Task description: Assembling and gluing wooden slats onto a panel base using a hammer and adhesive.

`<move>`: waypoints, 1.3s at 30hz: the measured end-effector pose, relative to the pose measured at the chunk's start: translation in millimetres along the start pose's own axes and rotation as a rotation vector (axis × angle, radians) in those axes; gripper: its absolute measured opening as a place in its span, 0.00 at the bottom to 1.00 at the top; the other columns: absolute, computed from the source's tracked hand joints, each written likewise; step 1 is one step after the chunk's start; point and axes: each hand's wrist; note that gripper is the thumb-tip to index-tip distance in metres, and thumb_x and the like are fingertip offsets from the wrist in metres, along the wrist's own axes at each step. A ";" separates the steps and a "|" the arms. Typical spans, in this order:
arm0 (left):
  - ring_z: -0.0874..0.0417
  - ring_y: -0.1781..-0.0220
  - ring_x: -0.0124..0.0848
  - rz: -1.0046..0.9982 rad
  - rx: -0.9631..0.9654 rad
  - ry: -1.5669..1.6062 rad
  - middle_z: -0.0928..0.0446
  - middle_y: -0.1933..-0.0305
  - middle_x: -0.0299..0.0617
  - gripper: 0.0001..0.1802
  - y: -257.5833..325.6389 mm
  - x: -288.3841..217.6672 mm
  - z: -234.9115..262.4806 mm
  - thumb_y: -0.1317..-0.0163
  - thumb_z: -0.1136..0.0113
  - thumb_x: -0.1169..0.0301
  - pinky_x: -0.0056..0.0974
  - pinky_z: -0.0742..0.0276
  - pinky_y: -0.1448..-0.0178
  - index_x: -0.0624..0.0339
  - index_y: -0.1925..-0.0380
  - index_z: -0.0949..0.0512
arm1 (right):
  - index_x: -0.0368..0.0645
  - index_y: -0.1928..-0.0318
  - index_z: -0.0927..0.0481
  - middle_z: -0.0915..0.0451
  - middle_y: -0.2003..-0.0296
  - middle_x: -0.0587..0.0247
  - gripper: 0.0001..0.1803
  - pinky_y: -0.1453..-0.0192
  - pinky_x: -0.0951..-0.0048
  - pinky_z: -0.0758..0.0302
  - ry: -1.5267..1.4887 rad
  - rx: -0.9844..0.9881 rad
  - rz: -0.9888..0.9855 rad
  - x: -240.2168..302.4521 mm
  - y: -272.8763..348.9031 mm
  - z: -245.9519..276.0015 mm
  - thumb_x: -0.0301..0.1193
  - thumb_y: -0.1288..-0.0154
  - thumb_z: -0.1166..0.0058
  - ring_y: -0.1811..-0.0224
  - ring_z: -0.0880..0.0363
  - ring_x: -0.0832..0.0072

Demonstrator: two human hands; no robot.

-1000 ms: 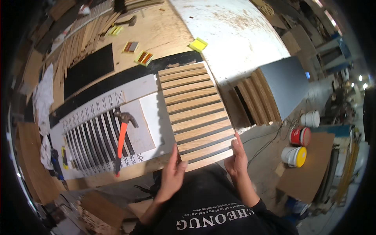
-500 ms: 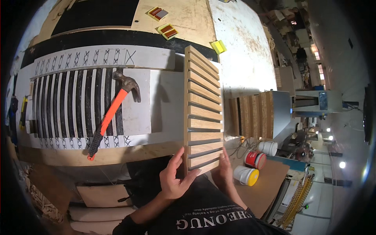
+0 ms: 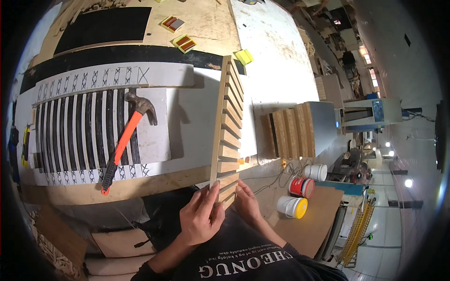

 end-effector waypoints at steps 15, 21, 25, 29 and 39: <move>0.19 0.61 0.42 0.257 0.024 0.064 0.23 0.57 0.55 0.23 11.5 47.4 -5.7 0.40 0.47 0.77 0.37 0.25 0.58 0.64 0.43 0.31 | 0.41 0.48 0.31 0.24 0.55 0.63 0.15 0.52 0.74 0.28 0.270 -0.162 0.290 -1.2 -18.9 13.4 0.25 0.36 0.49 0.54 0.26 0.77; 0.19 0.69 0.49 0.237 0.248 -0.436 0.22 0.68 0.55 0.20 -8.2 62.8 -17.4 0.40 0.47 0.68 0.47 0.24 0.66 0.58 0.47 0.28 | 0.40 0.44 0.32 0.26 0.52 0.62 0.21 0.48 0.72 0.30 0.431 -0.183 0.458 -4.6 -42.8 35.7 0.24 0.38 0.47 0.52 0.28 0.76; 0.19 0.68 0.49 0.244 0.358 -0.582 0.22 0.67 0.55 0.15 -27.2 47.6 -9.6 0.40 0.47 0.67 0.48 0.23 0.64 0.54 0.54 0.24 | 0.42 0.39 0.35 0.33 0.46 0.54 0.29 0.42 0.68 0.33 0.909 -0.283 0.734 -7.4 -44.4 37.7 0.24 0.42 0.43 0.45 0.33 0.67; 0.21 0.60 0.49 0.242 0.252 -0.524 0.22 0.60 0.51 0.12 -48.8 53.7 -2.6 0.42 0.46 0.71 0.46 0.24 0.57 0.57 0.58 0.22 | 0.45 0.41 0.32 0.37 0.43 0.51 0.30 0.38 0.64 0.37 0.973 -0.374 0.815 1.6 -36.4 24.7 0.25 0.47 0.40 0.41 0.37 0.60; 0.23 0.63 0.42 0.038 0.412 -0.677 0.27 0.65 0.44 0.15 -85.7 70.6 -14.9 0.49 0.47 0.79 0.43 0.26 0.60 0.57 0.60 0.21 | 0.49 0.54 0.23 0.27 0.51 0.64 0.19 0.41 0.59 0.42 1.135 -0.061 1.084 43.4 -58.0 -51.7 0.32 0.51 0.39 0.44 0.33 0.61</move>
Point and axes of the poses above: each hand's wrist, its own y-axis away from the middle knuckle, its own z-axis out of the back of the hand, x = y × z
